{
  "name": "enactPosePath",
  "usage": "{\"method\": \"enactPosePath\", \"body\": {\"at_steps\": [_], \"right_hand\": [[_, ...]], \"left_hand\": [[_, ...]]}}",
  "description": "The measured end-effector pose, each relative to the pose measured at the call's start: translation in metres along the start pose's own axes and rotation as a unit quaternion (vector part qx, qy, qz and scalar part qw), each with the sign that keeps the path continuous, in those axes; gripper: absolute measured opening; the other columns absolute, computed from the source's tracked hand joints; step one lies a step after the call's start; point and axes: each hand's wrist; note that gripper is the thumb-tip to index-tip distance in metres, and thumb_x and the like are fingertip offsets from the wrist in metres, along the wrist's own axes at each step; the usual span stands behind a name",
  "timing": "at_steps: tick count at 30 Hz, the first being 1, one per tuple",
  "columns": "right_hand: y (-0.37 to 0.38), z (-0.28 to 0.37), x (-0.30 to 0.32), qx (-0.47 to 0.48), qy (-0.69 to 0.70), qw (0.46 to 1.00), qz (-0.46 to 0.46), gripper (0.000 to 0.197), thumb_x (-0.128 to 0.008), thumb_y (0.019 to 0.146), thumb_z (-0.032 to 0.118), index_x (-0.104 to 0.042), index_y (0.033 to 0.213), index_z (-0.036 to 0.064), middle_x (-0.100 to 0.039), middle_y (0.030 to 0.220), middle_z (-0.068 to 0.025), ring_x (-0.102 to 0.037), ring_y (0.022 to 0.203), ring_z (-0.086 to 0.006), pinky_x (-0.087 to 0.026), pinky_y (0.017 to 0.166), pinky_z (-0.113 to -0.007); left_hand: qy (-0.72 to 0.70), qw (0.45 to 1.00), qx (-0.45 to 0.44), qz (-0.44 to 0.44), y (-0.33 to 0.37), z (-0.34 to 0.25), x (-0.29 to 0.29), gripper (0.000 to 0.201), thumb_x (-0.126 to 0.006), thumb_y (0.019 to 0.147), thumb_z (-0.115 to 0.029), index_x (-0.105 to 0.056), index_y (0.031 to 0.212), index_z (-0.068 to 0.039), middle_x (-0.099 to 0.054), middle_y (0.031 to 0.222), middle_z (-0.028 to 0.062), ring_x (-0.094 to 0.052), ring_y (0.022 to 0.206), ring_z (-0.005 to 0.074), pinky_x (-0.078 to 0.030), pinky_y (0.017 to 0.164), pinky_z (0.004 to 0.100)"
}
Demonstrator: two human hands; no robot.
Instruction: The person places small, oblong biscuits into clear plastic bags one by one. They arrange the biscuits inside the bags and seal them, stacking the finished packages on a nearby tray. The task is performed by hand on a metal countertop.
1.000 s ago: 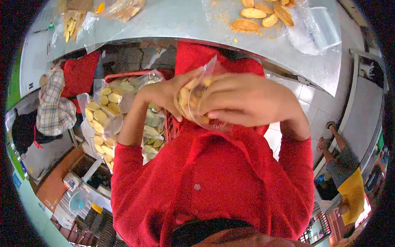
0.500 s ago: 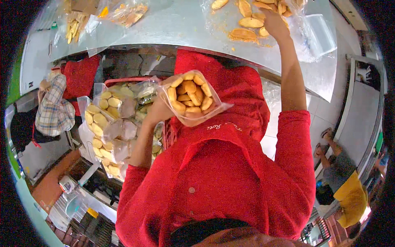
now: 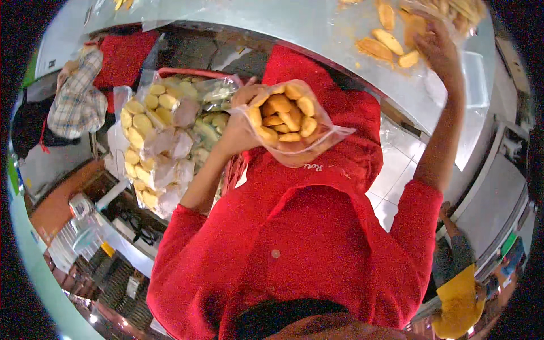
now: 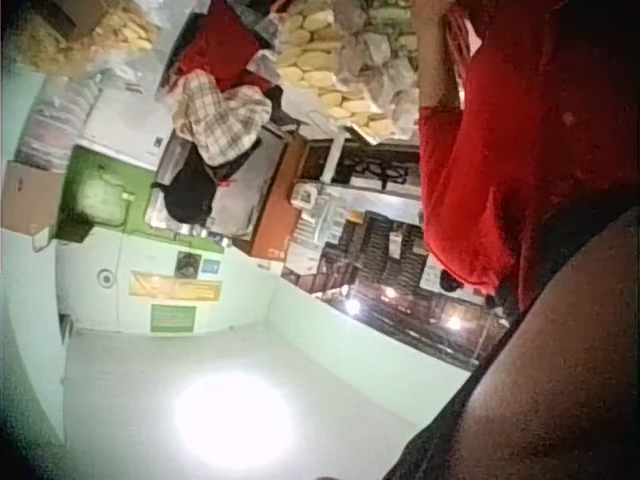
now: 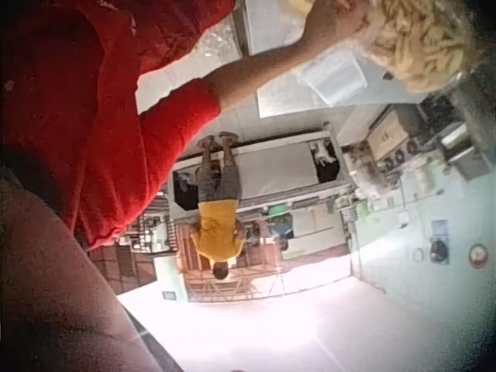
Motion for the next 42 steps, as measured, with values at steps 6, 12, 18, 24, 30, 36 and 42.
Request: {"method": "enactPosePath", "body": {"at_steps": [6,12,18,24,30,36,42], "right_hand": [[-0.076,0.164,0.028,0.115,0.185,0.965,0.145,0.027,-0.075,0.078,0.011,-0.063,0.102,0.0069,-0.066,0.097,-0.0058,-0.065,0.079,-0.0164,-0.052,0.066,-0.028],[-0.097,0.117,-0.038,-0.008,0.215,0.934,0.286,0.035,-0.066,0.084,0.028,-0.064,0.111,0.0050,-0.066,0.109,-0.0101,-0.067,0.085,-0.0231,-0.053,0.074,-0.030],[-0.147,0.099,-0.060,-0.311,0.504,0.733,0.334,0.039,-0.066,0.087,0.020,-0.058,0.120,0.0026,-0.058,0.121,-0.0113,-0.060,0.105,-0.0205,-0.050,0.088,-0.031],[-0.190,0.091,-0.071,-0.161,0.221,0.895,0.353,0.035,-0.071,0.084,0.024,-0.062,0.113,0.0073,-0.068,0.102,-0.0100,-0.068,0.086,-0.0250,-0.055,0.075,-0.034],[-0.212,0.108,-0.067,-0.144,0.201,0.918,0.309,0.032,-0.070,0.083,0.015,-0.065,0.114,0.0048,-0.071,0.099,-0.0113,-0.069,0.081,-0.0176,-0.055,0.072,-0.032],[-0.199,0.115,-0.062,-0.137,0.221,0.933,0.250,0.031,-0.075,0.079,0.012,-0.065,0.108,0.0035,-0.069,0.101,-0.0144,-0.068,0.084,-0.0202,-0.054,0.074,-0.033],[-0.192,0.146,-0.056,-0.137,0.147,0.922,0.330,0.031,-0.074,0.081,0.011,-0.065,0.110,0.0045,-0.067,0.107,-0.0144,-0.068,0.090,-0.0223,-0.055,0.079,-0.034]], "left_hand": [[0.020,0.996,0.073,-0.049,0.010,-0.030,-0.027,0.117,-0.088,0.041,-0.059,-0.040,0.130,-0.001,-0.045,0.129,0.0201,-0.042,0.123,0.0385,-0.034,0.101,0.0515],[0.078,0.996,0.040,0.029,0.042,-0.061,-0.029,0.116,-0.087,0.045,-0.058,-0.038,0.136,-0.005,-0.044,0.132,0.0182,-0.042,0.124,0.0381,-0.035,0.102,0.0487],[-0.199,0.965,0.164,-0.053,0.023,0.044,-0.060,0.032,-0.052,0.095,-0.026,-0.068,0.110,-0.003,-0.061,0.123,0.0127,-0.056,0.116,0.0256,-0.042,0.100,0.0352],[-0.701,0.658,0.277,-0.001,0.012,0.039,-0.087,0.047,-0.053,0.094,-0.030,-0.045,0.135,-0.007,-0.051,0.134,0.0081,-0.050,0.123,0.0239,-0.040,0.105,0.0385],[-0.683,0.686,0.247,0.051,0.011,0.033,-0.077,0.047,-0.051,0.096,-0.030,-0.039,0.137,-0.009,-0.051,0.129,0.0088,-0.053,0.118,0.0236,-0.045,0.101,0.0387],[-0.678,0.686,0.252,0.076,0.006,0.026,-0.069,0.043,-0.047,0.099,-0.029,-0.038,0.138,-0.013,-0.052,0.126,0.0101,-0.054,0.118,0.0229,-0.048,0.098,0.0368],[-0.693,0.664,0.270,0.080,-0.002,0.025,-0.070,0.045,-0.046,0.100,-0.032,-0.037,0.139,-0.012,-0.053,0.127,0.0111,-0.054,0.119,0.0242,-0.046,0.100,0.0386]]}}
Point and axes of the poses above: each hand's wrist, its own y-axis towards the middle knuckle, its own x-axis out of the back of the hand, z = x × y
